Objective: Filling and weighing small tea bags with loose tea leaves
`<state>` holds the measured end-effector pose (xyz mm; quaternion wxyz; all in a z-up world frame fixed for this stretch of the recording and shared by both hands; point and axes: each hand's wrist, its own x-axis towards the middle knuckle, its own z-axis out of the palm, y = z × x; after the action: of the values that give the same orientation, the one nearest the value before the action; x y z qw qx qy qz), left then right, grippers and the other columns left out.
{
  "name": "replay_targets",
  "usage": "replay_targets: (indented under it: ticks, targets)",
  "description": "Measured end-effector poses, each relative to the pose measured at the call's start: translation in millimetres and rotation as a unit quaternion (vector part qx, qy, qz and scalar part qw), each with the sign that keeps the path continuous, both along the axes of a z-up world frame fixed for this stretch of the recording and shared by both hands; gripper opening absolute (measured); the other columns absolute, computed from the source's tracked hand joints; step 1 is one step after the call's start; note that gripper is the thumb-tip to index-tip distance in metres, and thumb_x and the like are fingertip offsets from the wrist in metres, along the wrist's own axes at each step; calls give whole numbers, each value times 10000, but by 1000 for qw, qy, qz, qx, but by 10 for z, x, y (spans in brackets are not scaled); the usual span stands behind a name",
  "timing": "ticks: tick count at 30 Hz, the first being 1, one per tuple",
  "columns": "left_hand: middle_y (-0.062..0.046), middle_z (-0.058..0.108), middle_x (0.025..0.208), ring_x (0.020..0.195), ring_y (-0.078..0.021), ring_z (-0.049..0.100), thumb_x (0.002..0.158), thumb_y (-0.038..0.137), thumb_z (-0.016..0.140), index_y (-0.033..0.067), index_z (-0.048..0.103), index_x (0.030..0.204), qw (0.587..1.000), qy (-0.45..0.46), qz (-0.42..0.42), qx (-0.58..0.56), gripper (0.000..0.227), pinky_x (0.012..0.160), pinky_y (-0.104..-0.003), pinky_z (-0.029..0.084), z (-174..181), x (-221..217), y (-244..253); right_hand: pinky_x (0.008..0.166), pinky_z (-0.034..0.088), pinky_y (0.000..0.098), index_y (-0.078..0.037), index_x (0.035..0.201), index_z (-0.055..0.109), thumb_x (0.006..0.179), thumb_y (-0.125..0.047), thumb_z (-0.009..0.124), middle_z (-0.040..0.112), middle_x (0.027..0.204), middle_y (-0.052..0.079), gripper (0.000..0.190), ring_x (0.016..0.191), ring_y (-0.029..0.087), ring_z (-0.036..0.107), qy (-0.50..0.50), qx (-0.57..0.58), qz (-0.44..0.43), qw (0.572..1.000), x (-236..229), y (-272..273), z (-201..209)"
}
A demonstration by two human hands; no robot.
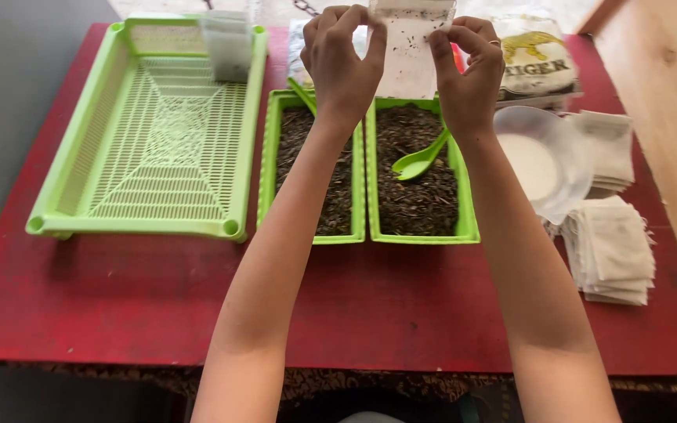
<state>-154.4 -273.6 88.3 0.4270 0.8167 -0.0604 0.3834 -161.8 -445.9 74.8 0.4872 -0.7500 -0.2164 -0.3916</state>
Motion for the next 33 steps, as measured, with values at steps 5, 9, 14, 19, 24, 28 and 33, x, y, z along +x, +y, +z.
replay_targets:
  ticks: [5,9,14,19,24,28,33]
  targets:
    - [-22,718,1022,1097,-324,580,880,442,639,205,660,896,998,18,22,-53,238,881,-463,423,-106,-97,302,853,494,329,-30,962,747,1035,-216,717,611,1017,77,202,975,209,579,26,-8,7,1000,-31,408,4]
    - [-58,732,1097,1139,-279,571,900,476,630,182,742,1011,993,23,20,-115,334,968,-449,415,-250,-158,261,849,512,305,-29,1000,753,1020,-201,720,635,1028,93,177,995,214,587,55,7,20,998,-109,568,-44]
    - [-43,709,1085,1139,-303,549,895,439,666,186,760,984,994,52,12,-90,285,922,-468,414,-299,-240,325,825,455,314,-155,1101,749,970,-272,695,696,1101,3,184,1043,160,613,168,8,-26,985,-203,553,-66]
    - [52,679,1065,1131,-280,523,880,417,721,201,800,1032,994,101,-36,-20,276,877,-470,397,-351,-224,449,731,450,262,-203,1102,721,945,-318,697,674,1030,-54,196,1032,89,600,252,53,-4,966,-259,461,-22]
    - [10,643,1060,1169,-298,537,855,277,791,243,788,935,991,113,-71,-9,87,1004,-574,353,-349,-308,557,946,397,448,-130,1106,736,1012,-249,780,663,1173,73,158,1117,280,604,188,-57,28,980,-189,246,-130]
    - [13,644,1076,1180,-299,537,835,251,796,246,775,924,990,112,-86,3,92,1023,-572,341,-243,-356,625,956,441,533,-38,1170,734,1026,-199,764,641,1110,189,218,1061,359,610,201,-73,69,974,-313,277,87]
    - [17,642,1036,1126,-268,558,809,214,812,239,783,865,981,109,-129,95,68,1025,-586,279,-91,-499,667,977,446,510,-83,1062,762,962,-128,787,670,1133,176,114,1122,404,637,177,-146,94,969,-450,289,216]
